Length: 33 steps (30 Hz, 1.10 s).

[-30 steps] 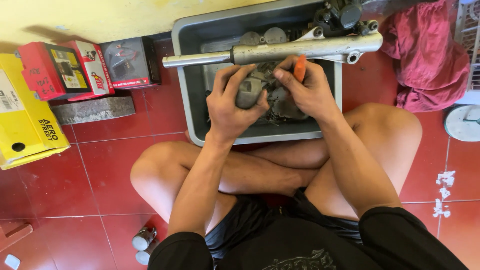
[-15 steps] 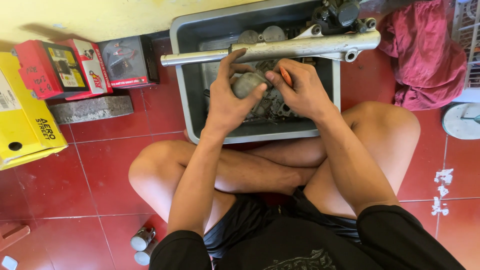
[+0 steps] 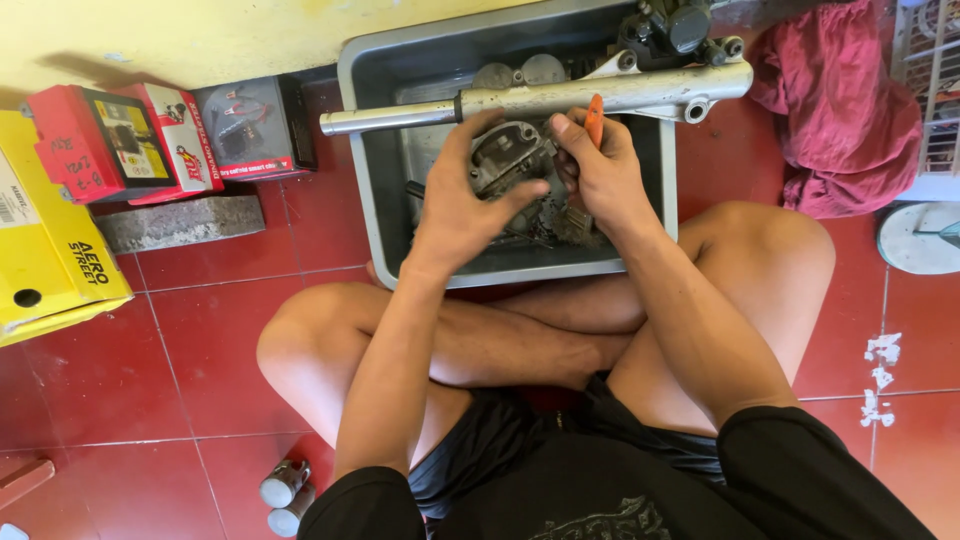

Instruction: The person sits cross-legged on the floor and uses a screwdriver to scrape and clean various metal engine parts, including pistons and a cylinder head, inside a grey plastic tub. The person handles the parts one by one, scraping off residue and placing them back into the tub.

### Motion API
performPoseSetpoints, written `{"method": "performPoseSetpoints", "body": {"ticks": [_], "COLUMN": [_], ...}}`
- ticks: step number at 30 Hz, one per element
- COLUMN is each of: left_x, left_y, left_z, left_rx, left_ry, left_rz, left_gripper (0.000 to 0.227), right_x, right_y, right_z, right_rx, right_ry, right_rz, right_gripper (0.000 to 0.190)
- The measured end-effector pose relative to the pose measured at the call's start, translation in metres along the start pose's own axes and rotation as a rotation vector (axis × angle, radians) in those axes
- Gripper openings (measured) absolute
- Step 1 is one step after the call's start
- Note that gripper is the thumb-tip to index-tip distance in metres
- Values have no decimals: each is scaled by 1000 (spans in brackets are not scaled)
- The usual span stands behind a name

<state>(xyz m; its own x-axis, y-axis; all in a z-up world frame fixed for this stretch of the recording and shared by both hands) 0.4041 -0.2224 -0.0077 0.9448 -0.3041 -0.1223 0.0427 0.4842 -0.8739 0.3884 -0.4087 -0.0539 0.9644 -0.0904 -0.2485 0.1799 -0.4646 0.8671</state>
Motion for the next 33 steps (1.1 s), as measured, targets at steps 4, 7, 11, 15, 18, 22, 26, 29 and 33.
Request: {"method": "performPoseSetpoints", "body": {"ticks": [4,7,11,15,18,22,26,29,33], "left_x": [-6,-7,-7,-6,-8,-11,-11,-11,-12], "left_y": [9,10,10,-2,-14,-11,-9,-8,-9], "left_z": [-7,-4,-4,0,5,-1,-3,-1,-1], "left_rx": [169,79,-12,-37,16,22,76,105,112], "left_ry": [-106,-132,-47,-73,-86,-89,-86,-83,-78], "left_rz": [-85,-73,51,26,-31,-100,-111,-120,-151], "left_gripper": [60,54,49,40,34,29,27,27,30], "right_x": [0,0,-1,-2,-1,-4,-2,1,2], "right_y": [11,29,24,41,43,37,39,39,36], "right_z": [5,-1,3,3,4,0,3,8,11], "right_rx": [-350,-478,-395,-222,-150,-421,-348,-195,-75], "right_ry": [90,209,311,402,369,184,250,310,162], "right_rz": [203,316,319,103,101,109,68,34,9], "right_gripper": [45,49,28,13,13,11,9,10,14]}}
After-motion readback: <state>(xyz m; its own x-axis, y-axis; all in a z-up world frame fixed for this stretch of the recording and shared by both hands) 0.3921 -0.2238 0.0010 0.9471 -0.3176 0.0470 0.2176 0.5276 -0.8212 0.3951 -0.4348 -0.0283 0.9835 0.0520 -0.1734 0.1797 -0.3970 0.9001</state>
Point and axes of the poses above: each hand's wrist, its own x-axis towards the middle knuckle, its own z-axis out of the back of the hand, y = z × x, the point moved 1 cm from there along x, towards the middle knuckle, and after that the axes turned 14 degrees about x, right-handed, at the moved point
